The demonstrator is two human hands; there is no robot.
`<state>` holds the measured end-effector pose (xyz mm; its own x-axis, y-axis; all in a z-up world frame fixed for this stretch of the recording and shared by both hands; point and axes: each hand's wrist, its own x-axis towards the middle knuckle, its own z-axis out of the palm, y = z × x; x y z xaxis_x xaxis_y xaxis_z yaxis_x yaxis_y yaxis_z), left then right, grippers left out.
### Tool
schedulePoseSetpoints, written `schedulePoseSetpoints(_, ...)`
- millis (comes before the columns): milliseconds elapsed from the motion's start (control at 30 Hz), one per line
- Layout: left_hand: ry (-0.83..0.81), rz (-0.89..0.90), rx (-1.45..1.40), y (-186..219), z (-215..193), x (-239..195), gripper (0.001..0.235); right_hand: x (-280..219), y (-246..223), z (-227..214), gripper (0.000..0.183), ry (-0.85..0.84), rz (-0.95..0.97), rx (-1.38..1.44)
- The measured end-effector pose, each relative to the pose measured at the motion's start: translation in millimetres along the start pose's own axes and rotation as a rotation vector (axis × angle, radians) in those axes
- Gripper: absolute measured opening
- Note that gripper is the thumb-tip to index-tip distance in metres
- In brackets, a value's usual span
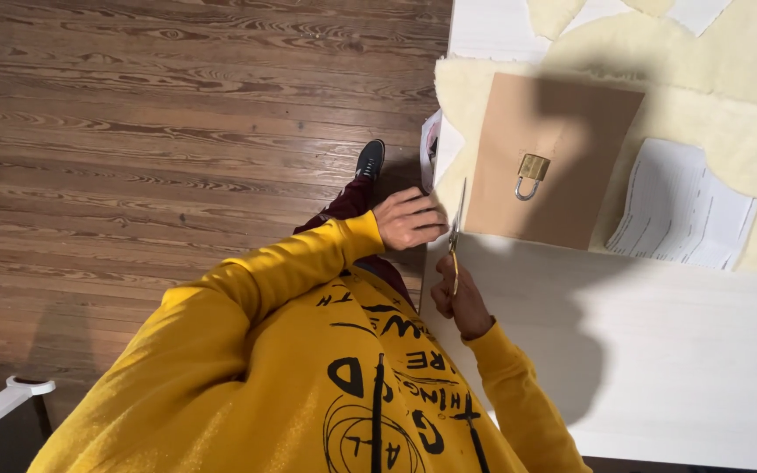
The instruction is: Cutting sheepskin material according to a paper pattern using scissors.
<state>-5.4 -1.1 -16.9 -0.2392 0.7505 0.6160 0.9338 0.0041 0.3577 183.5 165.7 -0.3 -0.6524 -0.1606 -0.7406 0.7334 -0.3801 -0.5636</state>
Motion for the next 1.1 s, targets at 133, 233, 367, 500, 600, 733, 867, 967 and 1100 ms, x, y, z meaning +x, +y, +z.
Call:
schedulePoseSetpoints(133,0.0,0.003,0.002,1,3,-3,0.019,-5,-15,10,0.036,-0.003,-0.007,-0.025)
schedulePoseSetpoints(233,-0.001,-0.004,-0.006,0,6,-8,0.02,-1,-16,9,0.036,0.004,0.0,-0.048)
schedulePoseSetpoints(367,0.001,-0.021,-0.009,2,14,-12,0.019,4,-14,3,0.037,-0.02,-0.026,-0.008)
schedulePoseSetpoints(500,-0.012,-0.031,-0.035,1,18,-17,0.019,6,-12,2,0.035,-0.005,-0.044,-0.001)
schedulePoseSetpoints(600,-0.029,-0.032,-0.048,1,17,-18,0.02,5,-34,9,0.044,0.014,0.012,-0.028)
schedulePoseSetpoints(733,-0.03,-0.035,-0.05,3,11,-13,0.024,4,-47,14,0.045,0.044,0.046,-0.087)
schedulePoseSetpoints(867,-0.031,-0.038,-0.043,1,10,-14,0.024,10,-47,9,0.047,0.012,0.035,-0.074)
schedulePoseSetpoints(967,-0.027,-0.047,-0.048,1,8,-11,0.023,12,-59,11,0.048,0.017,0.055,-0.047)
schedulePoseSetpoints(1100,-0.013,-0.04,-0.075,2,8,-7,0.017,13,-58,12,0.044,0.047,0.099,-0.047)
